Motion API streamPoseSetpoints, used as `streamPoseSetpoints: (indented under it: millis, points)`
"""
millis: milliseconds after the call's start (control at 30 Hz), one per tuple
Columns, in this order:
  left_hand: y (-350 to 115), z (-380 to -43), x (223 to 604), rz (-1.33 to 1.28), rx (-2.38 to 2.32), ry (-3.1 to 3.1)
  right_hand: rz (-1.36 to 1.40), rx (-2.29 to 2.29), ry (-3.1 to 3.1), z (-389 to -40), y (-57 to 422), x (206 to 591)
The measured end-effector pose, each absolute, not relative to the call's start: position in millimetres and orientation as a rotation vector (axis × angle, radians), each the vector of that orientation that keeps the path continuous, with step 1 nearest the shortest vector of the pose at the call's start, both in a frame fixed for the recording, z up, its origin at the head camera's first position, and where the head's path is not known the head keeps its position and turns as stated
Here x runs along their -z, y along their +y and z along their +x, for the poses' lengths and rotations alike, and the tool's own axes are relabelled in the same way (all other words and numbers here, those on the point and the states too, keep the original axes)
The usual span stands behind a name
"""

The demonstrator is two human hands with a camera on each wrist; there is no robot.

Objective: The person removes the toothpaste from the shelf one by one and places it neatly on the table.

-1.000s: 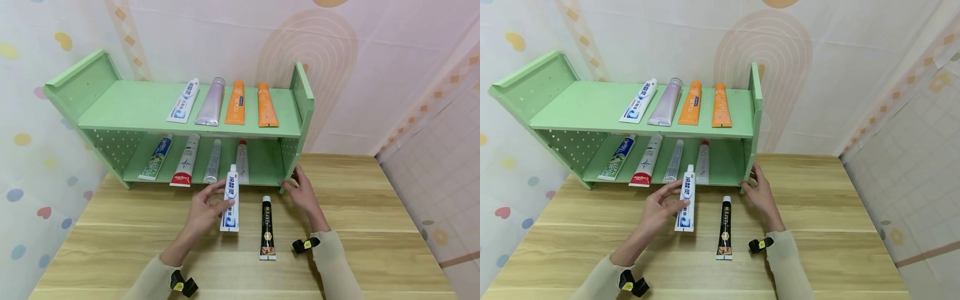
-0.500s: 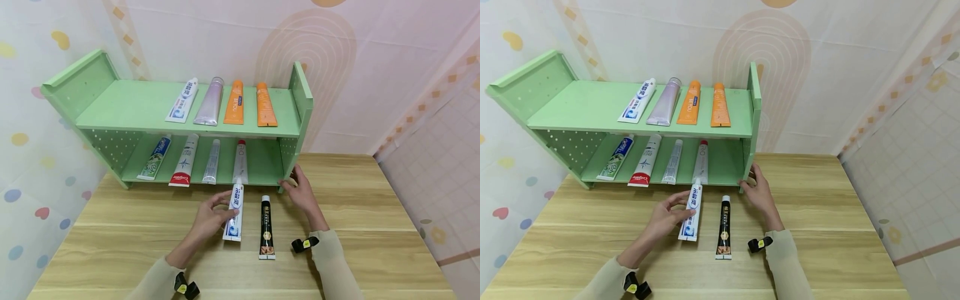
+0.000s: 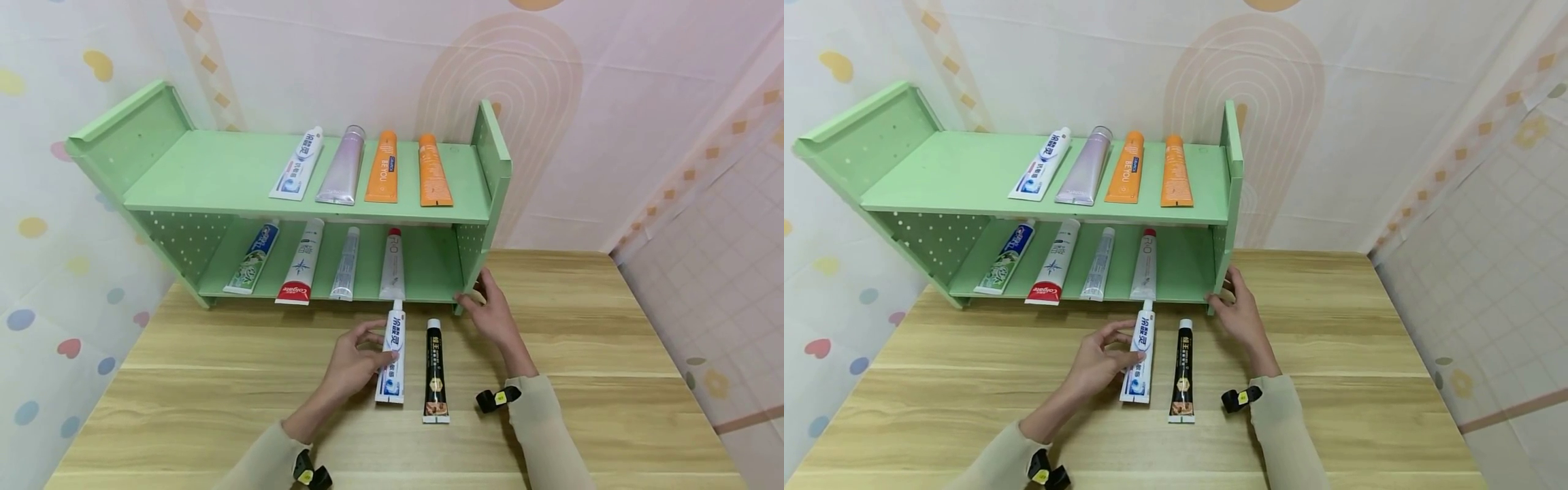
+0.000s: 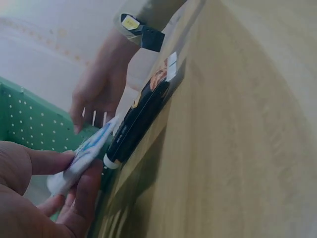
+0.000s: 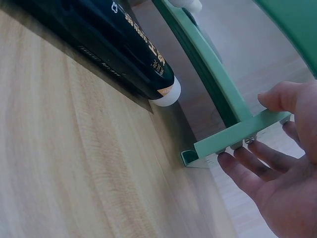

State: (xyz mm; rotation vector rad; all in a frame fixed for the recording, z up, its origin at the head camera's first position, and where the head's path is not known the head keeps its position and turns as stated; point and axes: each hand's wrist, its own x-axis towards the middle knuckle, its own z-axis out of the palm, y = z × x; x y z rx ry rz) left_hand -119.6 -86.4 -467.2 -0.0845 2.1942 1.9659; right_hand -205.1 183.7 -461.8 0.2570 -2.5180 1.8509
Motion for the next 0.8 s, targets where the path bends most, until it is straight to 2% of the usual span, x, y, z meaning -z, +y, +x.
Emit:
streamPoseSetpoints:
  millis: [800]
  points:
    - [-62.0,-123.2,475.1,-0.018,-1.711,2.334,0.228,-1.862,-2.532,-205.6,182.2,460.3]
